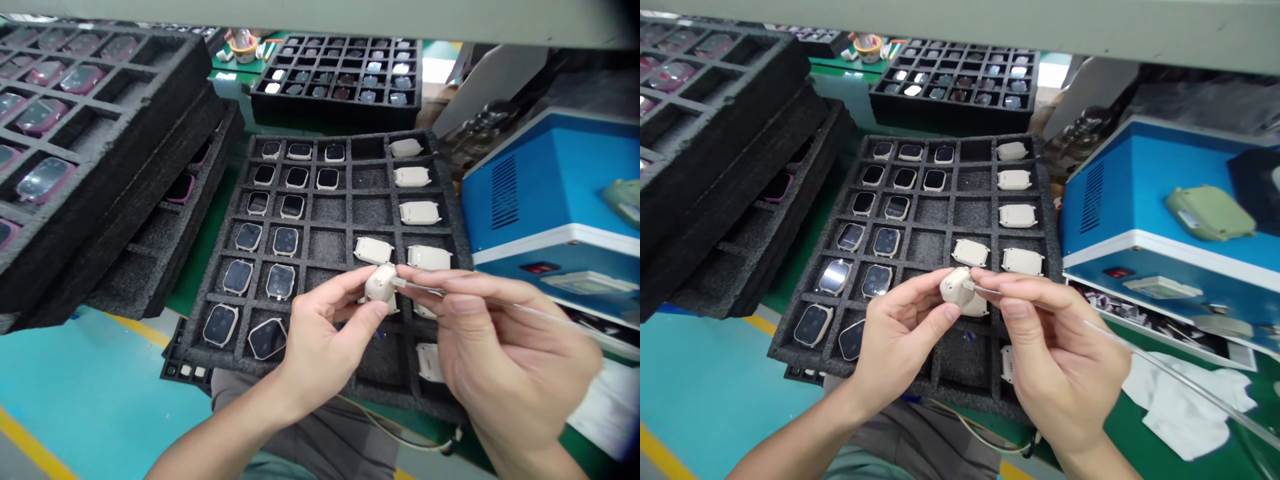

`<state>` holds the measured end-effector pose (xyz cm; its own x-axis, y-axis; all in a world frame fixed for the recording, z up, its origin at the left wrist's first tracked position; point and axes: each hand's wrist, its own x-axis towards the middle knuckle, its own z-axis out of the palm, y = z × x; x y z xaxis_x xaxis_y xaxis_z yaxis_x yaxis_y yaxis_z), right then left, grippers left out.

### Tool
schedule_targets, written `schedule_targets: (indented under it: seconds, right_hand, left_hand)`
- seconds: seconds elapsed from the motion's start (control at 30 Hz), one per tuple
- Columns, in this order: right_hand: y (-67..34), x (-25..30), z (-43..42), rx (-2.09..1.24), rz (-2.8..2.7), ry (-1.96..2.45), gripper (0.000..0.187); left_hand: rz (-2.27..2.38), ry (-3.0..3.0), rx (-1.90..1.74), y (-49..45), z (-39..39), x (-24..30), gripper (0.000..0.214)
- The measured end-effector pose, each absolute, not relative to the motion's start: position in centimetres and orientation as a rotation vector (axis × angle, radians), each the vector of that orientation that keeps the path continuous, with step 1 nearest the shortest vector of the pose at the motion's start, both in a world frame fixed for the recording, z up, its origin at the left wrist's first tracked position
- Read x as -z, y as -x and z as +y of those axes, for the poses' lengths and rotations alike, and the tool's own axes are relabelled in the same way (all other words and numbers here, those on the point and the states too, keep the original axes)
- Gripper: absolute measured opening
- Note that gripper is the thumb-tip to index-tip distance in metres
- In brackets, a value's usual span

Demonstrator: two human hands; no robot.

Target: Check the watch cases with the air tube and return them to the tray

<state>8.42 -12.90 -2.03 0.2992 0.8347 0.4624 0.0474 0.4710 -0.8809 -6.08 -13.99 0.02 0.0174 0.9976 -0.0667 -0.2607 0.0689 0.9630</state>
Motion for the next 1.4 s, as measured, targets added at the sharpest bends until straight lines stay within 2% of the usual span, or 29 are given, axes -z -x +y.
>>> schedule_targets:
  seconds: [1.4]
  right_hand:
    - [-8.62, 1.26, -13.37, -0.712, -1.184, 1.018, 0.004]
  left_hand:
    - [1.069, -0.94, -1.248, 6.2, -14.13, -0.21, 0.034]
